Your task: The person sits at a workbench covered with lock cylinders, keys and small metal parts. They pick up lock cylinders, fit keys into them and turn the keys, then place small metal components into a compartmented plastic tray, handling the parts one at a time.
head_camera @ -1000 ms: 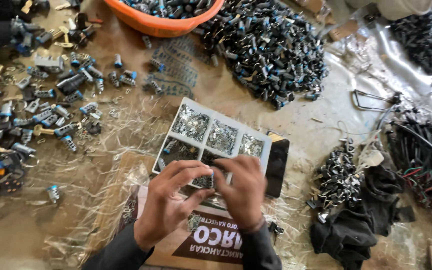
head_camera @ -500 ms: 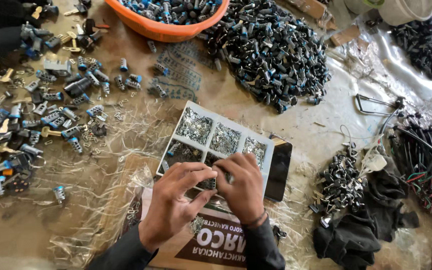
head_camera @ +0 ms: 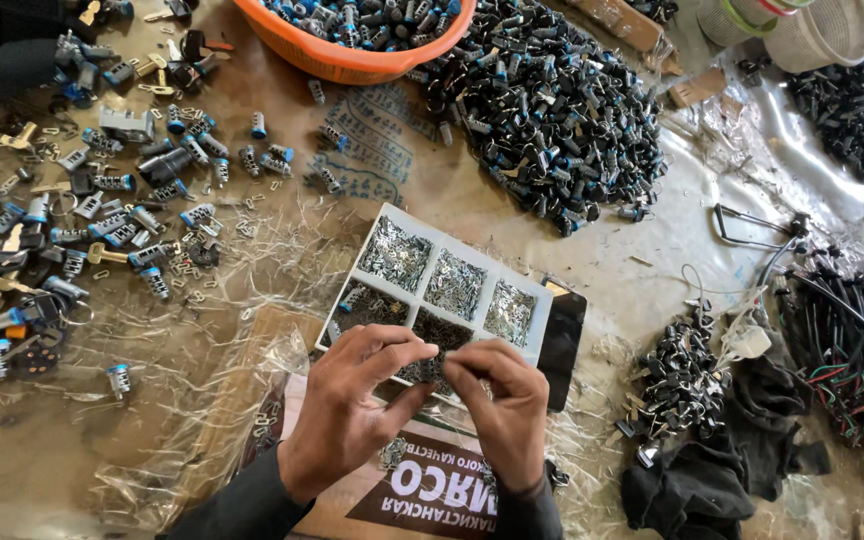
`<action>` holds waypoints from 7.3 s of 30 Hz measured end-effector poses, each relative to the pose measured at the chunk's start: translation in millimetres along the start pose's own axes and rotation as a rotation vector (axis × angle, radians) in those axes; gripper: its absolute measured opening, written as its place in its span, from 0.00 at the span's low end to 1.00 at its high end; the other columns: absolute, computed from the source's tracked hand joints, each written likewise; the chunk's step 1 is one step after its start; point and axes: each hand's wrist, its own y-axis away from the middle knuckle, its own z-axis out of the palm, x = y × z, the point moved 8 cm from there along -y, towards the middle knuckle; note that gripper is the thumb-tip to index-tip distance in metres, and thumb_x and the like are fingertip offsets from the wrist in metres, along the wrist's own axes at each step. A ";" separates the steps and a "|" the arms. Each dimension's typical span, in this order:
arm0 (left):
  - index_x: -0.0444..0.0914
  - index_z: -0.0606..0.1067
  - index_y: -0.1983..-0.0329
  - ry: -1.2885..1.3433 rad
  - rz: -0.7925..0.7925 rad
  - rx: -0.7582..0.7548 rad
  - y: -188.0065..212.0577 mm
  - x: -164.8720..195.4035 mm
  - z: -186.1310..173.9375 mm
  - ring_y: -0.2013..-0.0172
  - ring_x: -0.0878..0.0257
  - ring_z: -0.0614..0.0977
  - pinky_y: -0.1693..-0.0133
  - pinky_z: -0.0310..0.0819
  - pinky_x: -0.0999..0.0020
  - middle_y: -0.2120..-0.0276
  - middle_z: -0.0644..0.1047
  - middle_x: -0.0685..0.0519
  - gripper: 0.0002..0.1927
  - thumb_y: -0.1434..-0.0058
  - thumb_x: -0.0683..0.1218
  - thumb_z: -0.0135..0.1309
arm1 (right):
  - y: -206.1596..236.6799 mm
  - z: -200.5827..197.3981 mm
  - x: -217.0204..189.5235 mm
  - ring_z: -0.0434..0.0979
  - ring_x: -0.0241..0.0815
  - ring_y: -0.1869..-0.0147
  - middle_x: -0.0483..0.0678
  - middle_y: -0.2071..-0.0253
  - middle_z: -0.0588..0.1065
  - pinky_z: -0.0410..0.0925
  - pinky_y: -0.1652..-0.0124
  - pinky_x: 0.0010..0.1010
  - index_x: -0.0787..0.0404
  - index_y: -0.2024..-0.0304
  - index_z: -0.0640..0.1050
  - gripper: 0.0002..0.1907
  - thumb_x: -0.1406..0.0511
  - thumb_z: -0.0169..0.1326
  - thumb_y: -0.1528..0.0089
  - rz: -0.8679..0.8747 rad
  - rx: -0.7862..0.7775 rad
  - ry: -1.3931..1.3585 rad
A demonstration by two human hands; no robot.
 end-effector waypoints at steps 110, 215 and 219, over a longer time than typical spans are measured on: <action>0.41 0.79 0.48 0.006 0.010 0.001 8.1 -6.3 8.7 0.60 0.58 0.85 0.62 0.81 0.67 0.57 0.78 0.52 0.22 0.47 0.42 0.70 | 16.8 16.8 43.9 0.69 0.30 0.62 0.44 0.63 0.71 0.65 0.64 0.21 0.68 0.67 0.78 0.06 0.71 0.62 0.39 0.108 -0.053 -0.343; 0.40 0.82 0.50 0.171 -0.190 -0.221 132.9 1.3 -16.8 0.56 0.61 0.85 0.56 0.83 0.69 0.54 0.81 0.51 0.24 0.53 0.39 0.73 | 173.0 44.1 13.1 0.73 0.45 0.59 0.45 0.57 0.72 0.69 0.59 0.36 0.55 0.43 0.80 0.27 0.58 0.69 0.44 -0.100 -0.026 0.580; 0.38 0.81 0.51 0.207 -0.204 -0.262 130.1 2.8 -11.6 0.57 0.61 0.86 0.57 0.83 0.70 0.55 0.81 0.50 0.24 0.53 0.39 0.72 | 182.1 38.7 19.5 0.72 0.46 0.58 0.46 0.54 0.72 0.68 0.59 0.38 0.56 0.44 0.80 0.31 0.54 0.70 0.47 -0.095 -0.062 0.591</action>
